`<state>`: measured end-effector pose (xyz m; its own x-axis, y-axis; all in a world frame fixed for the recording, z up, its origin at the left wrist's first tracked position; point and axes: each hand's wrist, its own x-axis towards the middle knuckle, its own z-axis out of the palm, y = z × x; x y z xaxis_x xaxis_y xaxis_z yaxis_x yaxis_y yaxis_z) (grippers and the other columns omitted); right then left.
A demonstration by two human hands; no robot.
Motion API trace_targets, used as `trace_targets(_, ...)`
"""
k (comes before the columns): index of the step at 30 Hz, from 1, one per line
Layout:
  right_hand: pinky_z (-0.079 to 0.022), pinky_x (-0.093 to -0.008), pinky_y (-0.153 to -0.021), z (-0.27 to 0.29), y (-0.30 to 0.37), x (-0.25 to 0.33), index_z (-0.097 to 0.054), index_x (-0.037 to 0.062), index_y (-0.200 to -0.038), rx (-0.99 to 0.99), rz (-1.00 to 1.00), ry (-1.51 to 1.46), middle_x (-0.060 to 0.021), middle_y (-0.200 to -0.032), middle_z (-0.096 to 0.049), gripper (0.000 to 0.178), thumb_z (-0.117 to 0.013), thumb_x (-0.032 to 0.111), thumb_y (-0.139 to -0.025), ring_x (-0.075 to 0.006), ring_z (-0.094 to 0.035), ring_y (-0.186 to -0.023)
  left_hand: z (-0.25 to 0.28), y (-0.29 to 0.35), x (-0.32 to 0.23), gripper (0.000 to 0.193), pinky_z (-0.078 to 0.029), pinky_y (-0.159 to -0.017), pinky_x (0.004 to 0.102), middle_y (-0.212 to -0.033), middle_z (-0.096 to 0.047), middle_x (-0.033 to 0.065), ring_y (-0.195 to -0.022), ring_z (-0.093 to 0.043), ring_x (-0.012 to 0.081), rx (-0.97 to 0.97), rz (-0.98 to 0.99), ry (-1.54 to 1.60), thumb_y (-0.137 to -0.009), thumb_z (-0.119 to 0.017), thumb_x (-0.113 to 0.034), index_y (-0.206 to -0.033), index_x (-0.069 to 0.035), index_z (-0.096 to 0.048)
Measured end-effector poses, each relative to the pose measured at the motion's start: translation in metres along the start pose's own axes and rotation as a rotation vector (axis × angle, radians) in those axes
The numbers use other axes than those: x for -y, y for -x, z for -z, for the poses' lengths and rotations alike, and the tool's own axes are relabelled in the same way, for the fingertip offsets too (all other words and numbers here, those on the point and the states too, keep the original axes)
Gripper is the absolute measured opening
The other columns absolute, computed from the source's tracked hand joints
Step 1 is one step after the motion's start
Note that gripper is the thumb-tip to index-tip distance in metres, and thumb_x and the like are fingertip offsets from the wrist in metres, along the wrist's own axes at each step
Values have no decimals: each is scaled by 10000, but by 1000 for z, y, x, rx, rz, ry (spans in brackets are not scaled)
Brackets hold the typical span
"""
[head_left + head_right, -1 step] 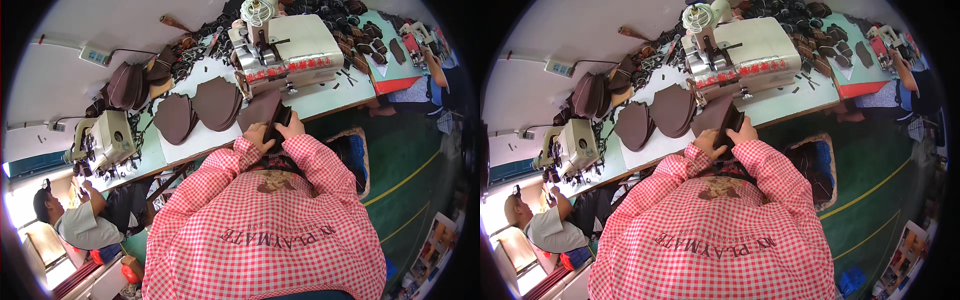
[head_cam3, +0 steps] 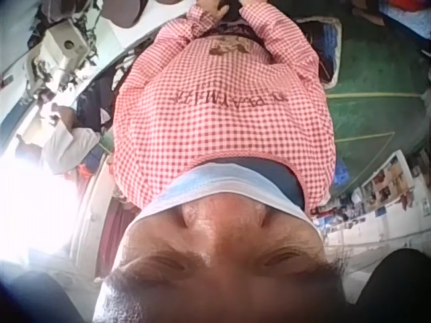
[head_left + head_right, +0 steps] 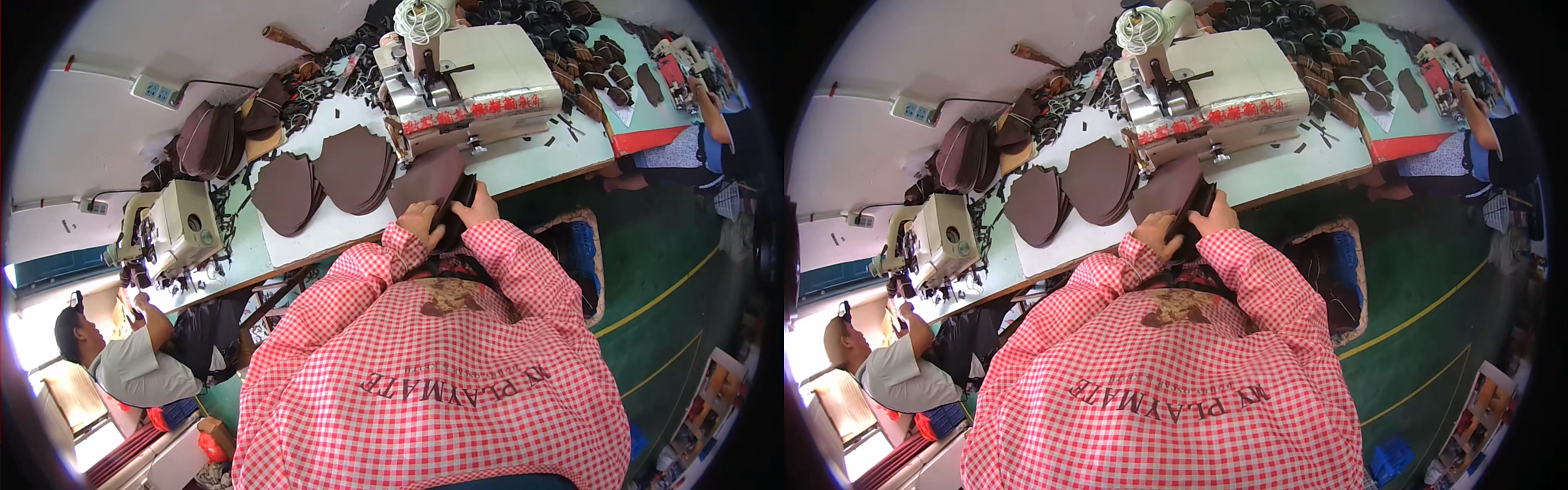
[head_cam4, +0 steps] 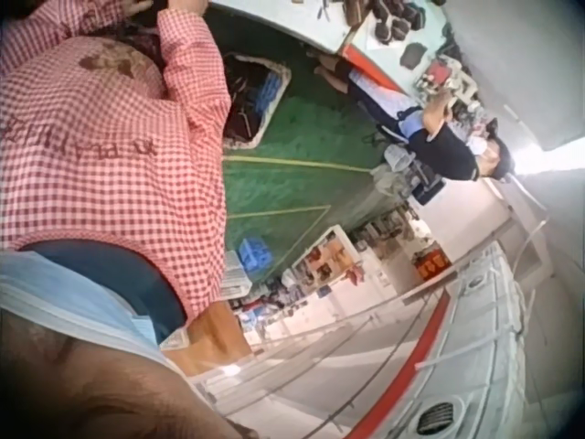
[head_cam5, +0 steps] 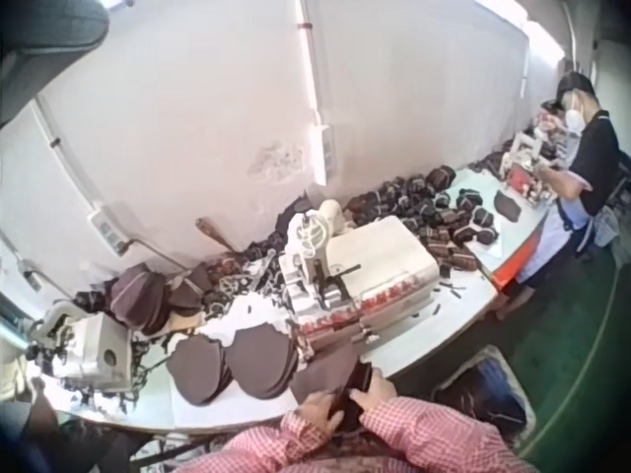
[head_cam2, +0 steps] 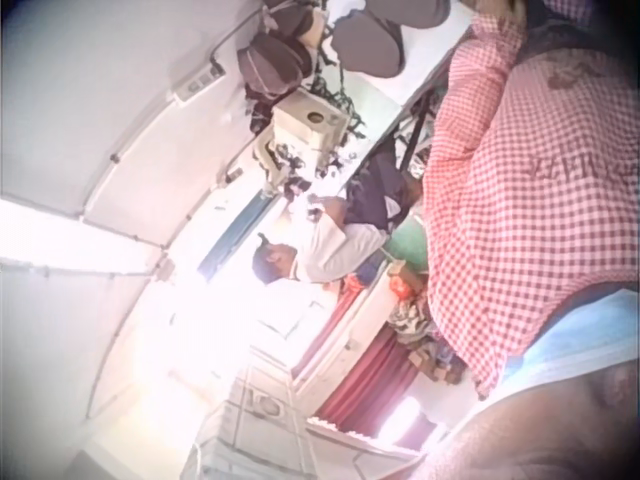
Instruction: The person sorts stacks of leather pieces, feeds each piece through a skiving machine, secures a completed stack with an elastic band, and skives another batch of leather pieces through the machine.
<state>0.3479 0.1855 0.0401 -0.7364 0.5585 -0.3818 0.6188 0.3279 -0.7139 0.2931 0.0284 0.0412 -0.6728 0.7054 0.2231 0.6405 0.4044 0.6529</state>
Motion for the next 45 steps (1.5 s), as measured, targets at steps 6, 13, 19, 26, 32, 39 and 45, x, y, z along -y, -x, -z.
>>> trace_targets(6, -441, -377, -851, 5, -1, -30, -470, -19, -1124, 38, -25, -163, -216, -1024, -588, 621, -701, 281, -632, -328, -576, -969, 158, -32, -3, 195, -436, -547, 311, -656, -580, 136, -588, -542, 140, -22, 447, -45, -758, -590, -155, -852, 15, -599)
trace_targets(13, -442, -363, -852, 1, -8, -33, -484, -30, -1116, 43, 5, -254, -193, -1038, -594, 618, -707, 271, -624, -304, -584, -961, 190, -47, 5, 216, -481, -663, 369, -857, -615, 181, -772, -611, 308, -29, 348, -485, -833, -489, -141, -1015, -53, -566)
trace_targets(19, -454, -347, -835, 5, -7, -17, -489, -33, -1116, 35, -39, -161, -185, -1018, -602, 639, -735, 288, -621, -282, -594, -938, 58, -22, 3, 589, -390, -920, 410, -1160, -510, 228, -1084, -485, 362, 383, 332, -177, -802, -541, -435, -1187, 2, -456)
trace_targets(26, -464, -343, -789, -2, -8, 5, -540, -53, -1060, 281, 92, -350, -183, -949, -622, 696, -733, 464, -636, -271, -603, -895, -3, -21, 60, 351, -478, -656, 313, -838, -660, 98, -745, -621, 169, 311, 375, 433, -833, -569, -266, -1028, 25, -578)
trace_targets(32, -457, -384, -824, -6, -22, 9, -554, -60, -1016, 223, 84, -65, -240, -986, -597, 759, -693, 566, -610, -349, -578, -954, -1, -25, 68, 338, -436, -614, 236, -764, -609, -1, -704, -536, 66, 456, 491, 592, -873, -558, -311, -955, 12, -614)
trace_targets(39, -478, -364, -762, -25, -31, -13, -639, 46, -959, 89, 77, 58, -154, -876, -652, 544, -694, 488, -647, -298, -622, -856, 1, -25, 65, 358, -432, -611, 244, -746, -611, 26, -690, -546, 81, 448, 485, 593, -864, -564, -326, -954, 18, -610)
trace_targets(45, -475, -366, -770, -31, -37, -23, -632, 27, -972, 59, 67, 156, -174, -894, -645, 514, -688, 429, -656, -310, -618, -865, -1, -26, 59, 372, -437, -647, 281, -805, -615, 83, -728, -573, 142, 402, 518, 615, -860, -558, -330, -957, 25, -612)
